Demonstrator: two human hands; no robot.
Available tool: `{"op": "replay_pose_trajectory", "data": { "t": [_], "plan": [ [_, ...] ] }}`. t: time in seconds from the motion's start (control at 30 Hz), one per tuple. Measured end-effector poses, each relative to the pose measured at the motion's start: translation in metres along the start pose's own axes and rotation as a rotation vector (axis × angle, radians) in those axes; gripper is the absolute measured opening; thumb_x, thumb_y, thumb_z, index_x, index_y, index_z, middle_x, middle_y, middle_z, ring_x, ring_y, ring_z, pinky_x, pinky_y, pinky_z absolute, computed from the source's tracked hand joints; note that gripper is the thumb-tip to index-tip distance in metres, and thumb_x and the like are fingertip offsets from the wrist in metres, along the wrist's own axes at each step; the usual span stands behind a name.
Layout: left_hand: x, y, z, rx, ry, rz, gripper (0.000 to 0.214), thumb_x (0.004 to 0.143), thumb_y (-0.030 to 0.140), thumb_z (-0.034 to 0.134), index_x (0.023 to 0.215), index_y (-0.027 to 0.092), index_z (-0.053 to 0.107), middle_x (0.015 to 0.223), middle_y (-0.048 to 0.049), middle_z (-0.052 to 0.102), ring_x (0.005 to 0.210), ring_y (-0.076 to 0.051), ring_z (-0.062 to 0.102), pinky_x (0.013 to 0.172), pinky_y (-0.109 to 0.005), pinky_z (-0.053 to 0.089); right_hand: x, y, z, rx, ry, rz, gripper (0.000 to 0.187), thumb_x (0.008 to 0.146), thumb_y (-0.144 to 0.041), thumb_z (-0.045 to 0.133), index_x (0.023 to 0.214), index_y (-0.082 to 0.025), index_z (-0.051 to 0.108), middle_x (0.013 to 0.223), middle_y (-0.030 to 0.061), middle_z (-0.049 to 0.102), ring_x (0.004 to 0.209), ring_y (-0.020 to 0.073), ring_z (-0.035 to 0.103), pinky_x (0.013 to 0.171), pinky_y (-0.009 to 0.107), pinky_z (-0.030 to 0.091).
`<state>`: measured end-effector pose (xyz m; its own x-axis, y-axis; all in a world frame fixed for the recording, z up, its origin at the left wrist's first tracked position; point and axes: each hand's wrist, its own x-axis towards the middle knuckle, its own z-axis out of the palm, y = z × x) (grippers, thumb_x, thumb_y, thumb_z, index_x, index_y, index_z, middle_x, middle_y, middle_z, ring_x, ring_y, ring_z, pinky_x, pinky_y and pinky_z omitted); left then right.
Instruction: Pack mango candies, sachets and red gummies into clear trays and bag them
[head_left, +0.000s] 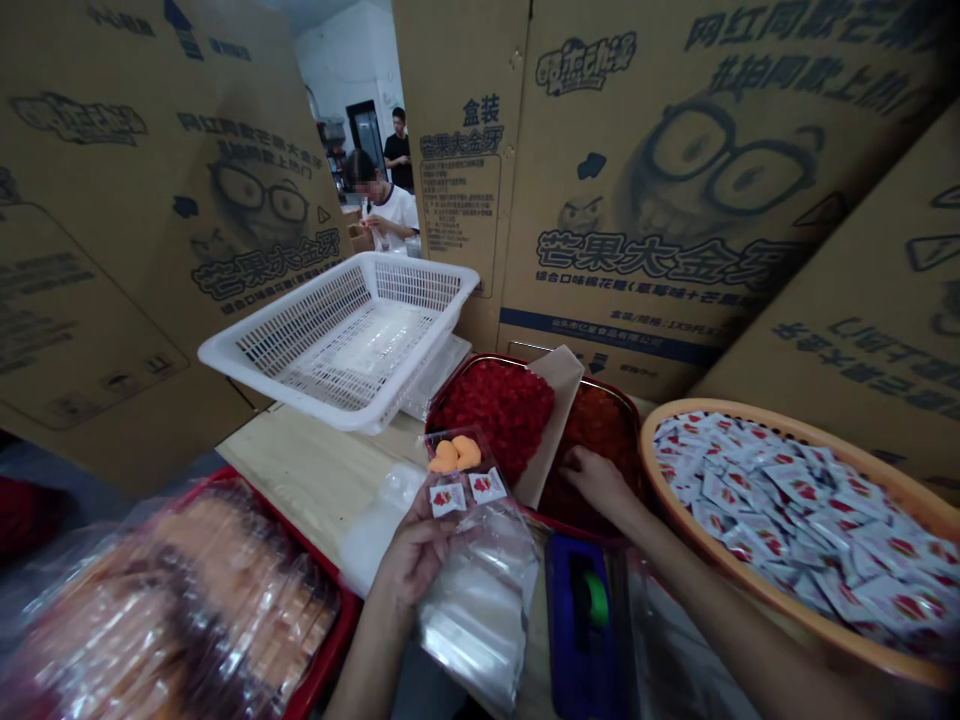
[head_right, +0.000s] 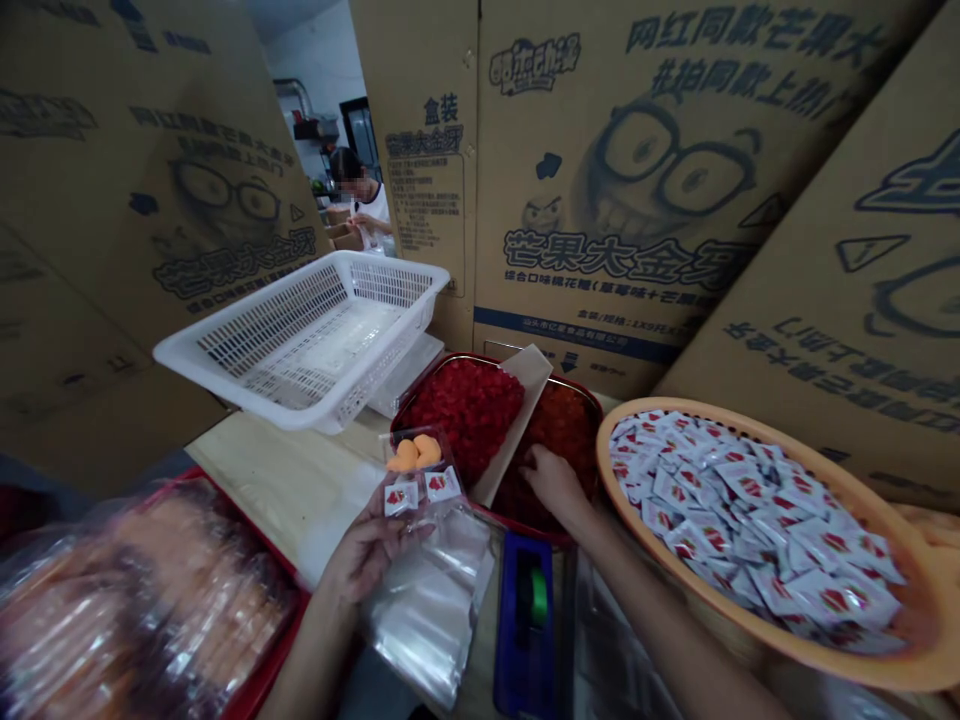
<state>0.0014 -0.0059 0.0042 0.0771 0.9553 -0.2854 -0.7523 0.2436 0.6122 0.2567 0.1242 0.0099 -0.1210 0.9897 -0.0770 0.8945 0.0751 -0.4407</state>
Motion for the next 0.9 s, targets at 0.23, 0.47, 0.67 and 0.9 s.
{"op": "replay_pose_trajectory", "data": {
  "t": [0.23,0.47,0.67,0.9],
  "plan": [
    [0.005,-0.004,0.002,-0.019,-0.035,0.011,0.079,0.060,-0.003,0.061,0.130,0.030,0.046,0.116,-0.0040,0.062,0.102,-0.023,0.062,0.094,-0.046,0.046,-0.027,-0.014,-0.028,0.263,-0.045,-0.157,0.010,0.078,-0.025,0.053,0.083,-0.020,0.060,0.085,0.0034,0.068,0.080,0.0197,0.062,0.071,0.028,0.044],
    [0.005,-0.003,0.006,-0.023,-0.074,0.018,0.074,0.059,-0.005,0.061,0.126,0.027,0.049,0.114,-0.0032,0.063,0.103,-0.023,0.061,0.095,-0.043,0.045,-0.076,-0.084,-0.029,0.263,-0.401,-0.561,0.010,0.077,-0.016,0.051,0.077,-0.020,0.060,0.078,0.0006,0.064,0.073,0.0158,0.058,0.065,0.024,0.041],
    [0.003,-0.003,0.009,-0.020,-0.087,0.026,0.069,0.059,-0.004,0.061,0.121,0.026,0.052,0.116,-0.0042,0.062,0.106,-0.025,0.060,0.093,-0.044,0.046,-0.073,-0.090,-0.012,0.248,-0.396,-0.641,0.014,0.079,-0.015,0.055,0.087,-0.020,0.064,0.087,0.0025,0.065,0.079,0.0171,0.059,0.070,0.024,0.041],
    [0.006,-0.005,0.005,0.000,-0.117,0.022,0.066,0.061,-0.002,0.062,0.121,0.025,0.052,0.116,-0.0045,0.061,0.104,-0.024,0.061,0.092,-0.040,0.046,-0.069,-0.086,-0.007,0.307,-0.299,-0.647,0.028,0.077,-0.016,0.057,0.105,-0.021,0.060,0.095,0.0041,0.060,0.084,0.0174,0.057,0.073,0.026,0.044]
  ]
}}
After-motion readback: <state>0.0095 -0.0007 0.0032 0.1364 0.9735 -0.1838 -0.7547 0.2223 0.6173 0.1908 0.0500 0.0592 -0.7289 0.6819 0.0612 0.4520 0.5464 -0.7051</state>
